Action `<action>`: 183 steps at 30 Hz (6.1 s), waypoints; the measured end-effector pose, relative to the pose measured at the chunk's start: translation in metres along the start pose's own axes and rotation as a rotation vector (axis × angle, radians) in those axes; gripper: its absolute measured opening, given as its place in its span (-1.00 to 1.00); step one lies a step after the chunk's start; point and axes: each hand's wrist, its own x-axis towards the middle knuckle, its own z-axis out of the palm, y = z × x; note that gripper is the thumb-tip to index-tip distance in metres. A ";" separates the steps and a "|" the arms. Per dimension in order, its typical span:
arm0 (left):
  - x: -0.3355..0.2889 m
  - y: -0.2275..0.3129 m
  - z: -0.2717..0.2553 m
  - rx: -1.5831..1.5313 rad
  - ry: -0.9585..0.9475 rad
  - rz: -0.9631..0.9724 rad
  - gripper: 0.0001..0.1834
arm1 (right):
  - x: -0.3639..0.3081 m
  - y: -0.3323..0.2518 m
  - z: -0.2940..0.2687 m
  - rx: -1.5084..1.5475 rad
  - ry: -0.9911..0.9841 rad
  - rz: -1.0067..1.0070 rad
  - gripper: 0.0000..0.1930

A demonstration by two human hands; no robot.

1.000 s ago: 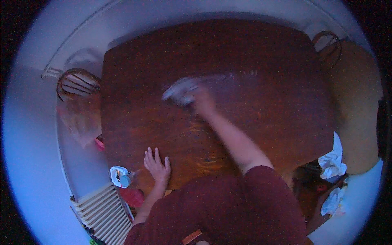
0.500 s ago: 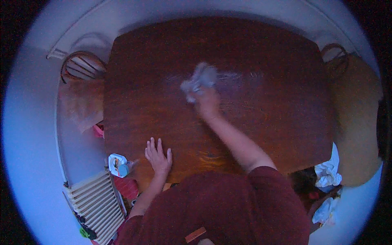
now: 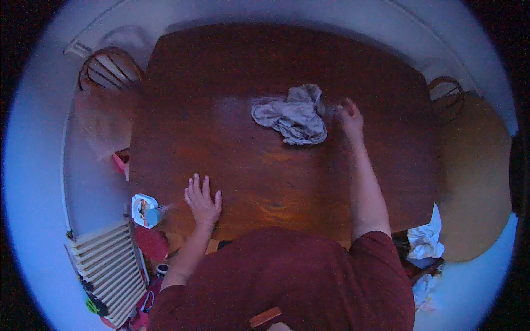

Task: The person wipes a wooden table surface with a white cloth. They move a small container of items to the side to access the area underneath, then continue wiping the entire table surface in circular and sweeping motions.

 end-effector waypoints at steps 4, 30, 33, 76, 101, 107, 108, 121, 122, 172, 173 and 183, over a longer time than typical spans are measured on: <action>0.003 0.003 0.000 -0.017 0.023 0.020 -0.39 | 0.003 0.018 0.018 -0.294 0.043 -0.279 -0.41; 0.000 0.006 -0.002 -0.104 0.032 -0.011 -0.41 | -0.099 0.053 0.114 -1.006 -0.046 -0.323 -0.53; 0.000 -0.001 -0.008 -0.077 0.051 0.010 -0.41 | -0.171 0.005 0.199 -0.826 -0.460 -0.436 -0.40; 0.088 0.062 -0.082 -0.701 0.216 0.312 -0.58 | -0.096 0.073 -0.004 -1.360 0.124 -0.528 -0.54; 0.175 0.078 0.004 -0.207 -0.195 -0.035 -0.81 | -0.102 0.055 0.014 -1.332 0.086 -0.464 -0.56; 0.092 0.115 0.028 -0.483 0.044 0.536 -0.80 | -0.098 0.067 0.004 -1.328 0.093 -0.537 -0.56; 0.103 0.089 0.024 -0.426 0.095 0.491 -0.79 | -0.098 0.067 0.002 -1.334 0.106 -0.544 -0.55; 0.052 0.111 0.022 -0.487 0.053 0.535 -0.70 | -0.100 0.061 0.009 -1.356 0.101 -0.567 -0.57; 0.048 0.109 0.024 -0.474 -0.018 0.579 -0.61 | -0.100 0.062 0.007 -1.347 0.100 -0.568 -0.57; 0.179 0.047 -0.003 -0.134 -0.167 0.203 -0.80 | -0.096 0.070 0.002 -1.395 0.104 -0.597 -0.55; 0.185 0.000 0.026 -0.270 0.086 0.237 -0.78 | -0.097 0.067 0.003 -1.392 0.096 -0.597 -0.55; 0.224 -0.073 -0.003 -0.175 0.140 -0.331 -0.62 | -0.100 0.065 0.012 -1.351 0.122 -0.566 -0.54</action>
